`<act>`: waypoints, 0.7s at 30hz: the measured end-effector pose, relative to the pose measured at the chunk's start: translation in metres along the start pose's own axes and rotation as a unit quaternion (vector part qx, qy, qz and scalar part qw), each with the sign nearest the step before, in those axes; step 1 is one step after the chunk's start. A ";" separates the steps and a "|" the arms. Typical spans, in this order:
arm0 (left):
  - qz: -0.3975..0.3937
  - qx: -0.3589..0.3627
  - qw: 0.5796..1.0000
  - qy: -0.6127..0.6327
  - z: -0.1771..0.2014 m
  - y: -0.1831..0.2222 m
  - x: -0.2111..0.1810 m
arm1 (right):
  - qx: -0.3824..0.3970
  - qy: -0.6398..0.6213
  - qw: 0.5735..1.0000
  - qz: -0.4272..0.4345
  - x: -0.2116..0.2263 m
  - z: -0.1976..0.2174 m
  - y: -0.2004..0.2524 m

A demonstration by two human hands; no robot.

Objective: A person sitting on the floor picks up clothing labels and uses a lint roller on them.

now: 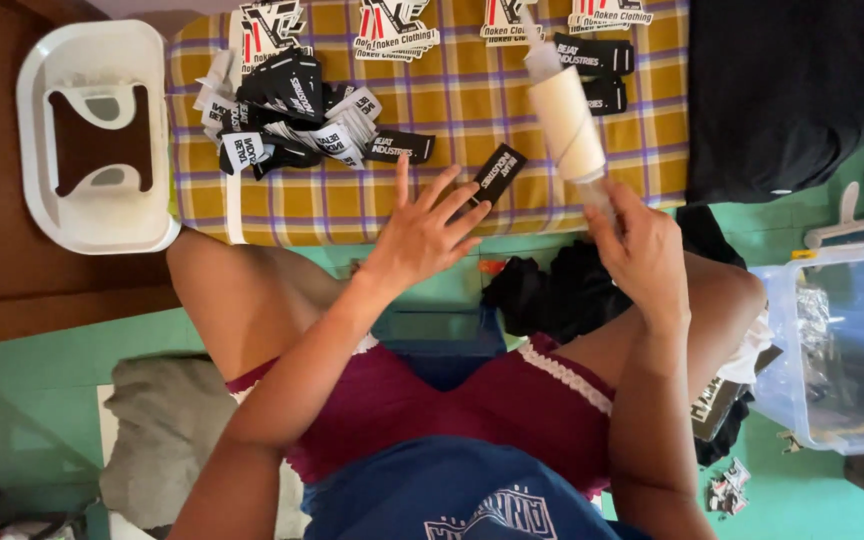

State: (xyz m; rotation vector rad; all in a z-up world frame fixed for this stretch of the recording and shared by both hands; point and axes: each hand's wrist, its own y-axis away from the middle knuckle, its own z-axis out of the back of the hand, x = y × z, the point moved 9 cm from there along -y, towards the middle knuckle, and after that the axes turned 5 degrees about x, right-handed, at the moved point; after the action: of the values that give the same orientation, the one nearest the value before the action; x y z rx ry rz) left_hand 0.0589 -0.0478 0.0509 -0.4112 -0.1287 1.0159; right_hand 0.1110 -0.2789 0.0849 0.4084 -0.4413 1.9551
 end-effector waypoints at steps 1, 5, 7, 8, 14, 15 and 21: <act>-0.001 -0.001 1.000 0.005 0.004 0.002 0.006 | 0.001 0.003 1.000 -0.004 0.009 0.001 0.004; -0.081 0.041 0.996 -0.011 -0.007 0.011 0.013 | 0.027 -0.223 0.972 -0.066 0.033 -0.017 0.020; -0.108 -0.004 0.994 -0.010 -0.009 0.017 0.015 | 0.047 -0.309 0.942 -0.122 0.036 -0.041 0.033; -0.112 -0.032 0.993 0.004 -0.008 0.020 0.017 | 0.056 -0.367 0.919 -0.133 0.038 -0.056 0.040; -0.102 -0.069 0.991 0.045 -0.008 0.022 0.026 | 0.088 -0.450 0.873 -0.165 0.063 -0.086 0.064; -0.106 -0.065 0.991 0.043 -0.008 0.022 0.027 | 0.086 -0.462 0.866 -0.171 0.069 -0.085 0.064; -0.086 -0.055 0.992 0.070 -0.002 0.017 0.030 | 0.080 -0.517 0.833 -0.178 0.067 -0.102 0.072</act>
State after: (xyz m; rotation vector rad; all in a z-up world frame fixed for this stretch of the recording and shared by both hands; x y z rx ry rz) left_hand 0.0617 -0.0148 0.0402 -0.5618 -0.0921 0.8088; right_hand 0.0094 -0.2059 0.0186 1.5630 -0.8024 1.2582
